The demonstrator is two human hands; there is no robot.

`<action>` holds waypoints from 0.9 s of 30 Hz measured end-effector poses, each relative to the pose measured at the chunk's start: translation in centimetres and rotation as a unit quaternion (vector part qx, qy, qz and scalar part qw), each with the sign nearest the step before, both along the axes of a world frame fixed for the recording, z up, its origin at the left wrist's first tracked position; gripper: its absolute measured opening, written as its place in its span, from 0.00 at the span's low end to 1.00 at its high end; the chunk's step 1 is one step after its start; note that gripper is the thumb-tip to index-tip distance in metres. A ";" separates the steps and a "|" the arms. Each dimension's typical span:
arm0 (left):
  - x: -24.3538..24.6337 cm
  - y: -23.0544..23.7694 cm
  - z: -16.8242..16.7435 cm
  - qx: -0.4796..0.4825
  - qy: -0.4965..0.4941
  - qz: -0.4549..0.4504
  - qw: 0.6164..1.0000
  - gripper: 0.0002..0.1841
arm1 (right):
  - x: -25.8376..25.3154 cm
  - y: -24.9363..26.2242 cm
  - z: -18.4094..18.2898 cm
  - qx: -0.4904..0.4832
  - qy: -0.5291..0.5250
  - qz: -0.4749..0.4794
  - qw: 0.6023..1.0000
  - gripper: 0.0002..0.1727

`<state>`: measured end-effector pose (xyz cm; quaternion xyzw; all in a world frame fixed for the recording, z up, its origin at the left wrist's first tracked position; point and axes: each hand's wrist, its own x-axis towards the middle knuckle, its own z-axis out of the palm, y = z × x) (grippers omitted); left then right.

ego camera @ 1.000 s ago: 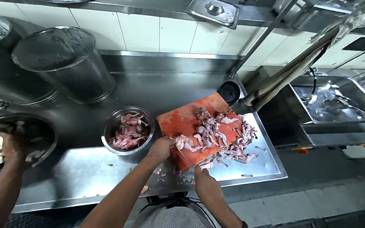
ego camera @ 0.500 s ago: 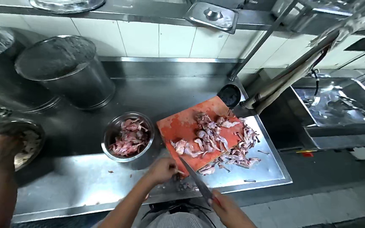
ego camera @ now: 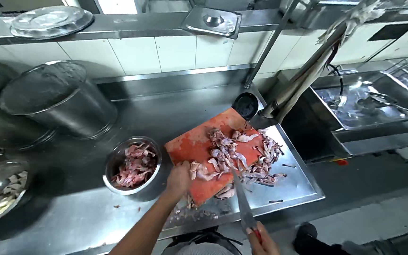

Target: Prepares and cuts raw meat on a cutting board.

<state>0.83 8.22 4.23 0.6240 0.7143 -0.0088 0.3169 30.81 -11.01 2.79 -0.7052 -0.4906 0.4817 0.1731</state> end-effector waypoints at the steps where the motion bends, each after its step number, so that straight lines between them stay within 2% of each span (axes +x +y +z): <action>1: -0.4 -0.2 -0.6 -0.010 -0.003 0.002 1.000 0.16 | -0.4 0.1 0.0 -0.002 0.006 0.040 0.999 0.23; 5: -2.1 0.2 -2.5 0.010 -0.085 0.021 0.996 0.14 | -2.0 1.7 -0.1 -0.034 -0.014 0.211 0.977 0.24; 9: -4.0 0.8 -0.7 0.047 -0.121 0.056 0.990 0.11 | -3.7 4.4 -1.6 -0.070 -0.058 0.304 0.948 0.25; 11: -4.4 0.8 0.9 0.079 -0.133 0.051 0.987 0.09 | -5.0 5.8 -2.3 -0.061 -0.074 0.302 0.949 0.24; 14: -4.7 1.4 3.1 0.130 -0.120 0.030 0.984 0.06 | -5.7 7.4 -2.4 -0.039 -0.122 0.248 0.960 0.23; 17: -4.7 1.8 3.9 0.158 -0.081 -0.057 0.982 0.06 | -4.9 7.8 -1.6 -0.046 -0.167 0.191 0.966 0.22; 20: -3.3 0.2 2.3 0.084 -0.061 -0.176 0.979 0.12 | -3.9 7.5 -2.0 -0.033 -0.187 0.166 0.968 0.21; 22: -3.0 -1.3 0.1 0.011 -0.056 -0.218 0.974 0.14 | -3.6 7.5 -2.2 -0.030 -0.182 0.171 0.968 0.21; 24: -3.4 -2.4 -0.8 -0.024 -0.051 -0.178 0.982 0.15 | -3.7 7.4 -2.1 -0.036 -0.172 0.170 0.970 0.21; 27: -3.4 -2.8 -0.6 0.024 -0.053 -0.037 0.998 0.16 | -3.8 6.7 -1.9 -0.054 -0.161 0.160 0.972 0.21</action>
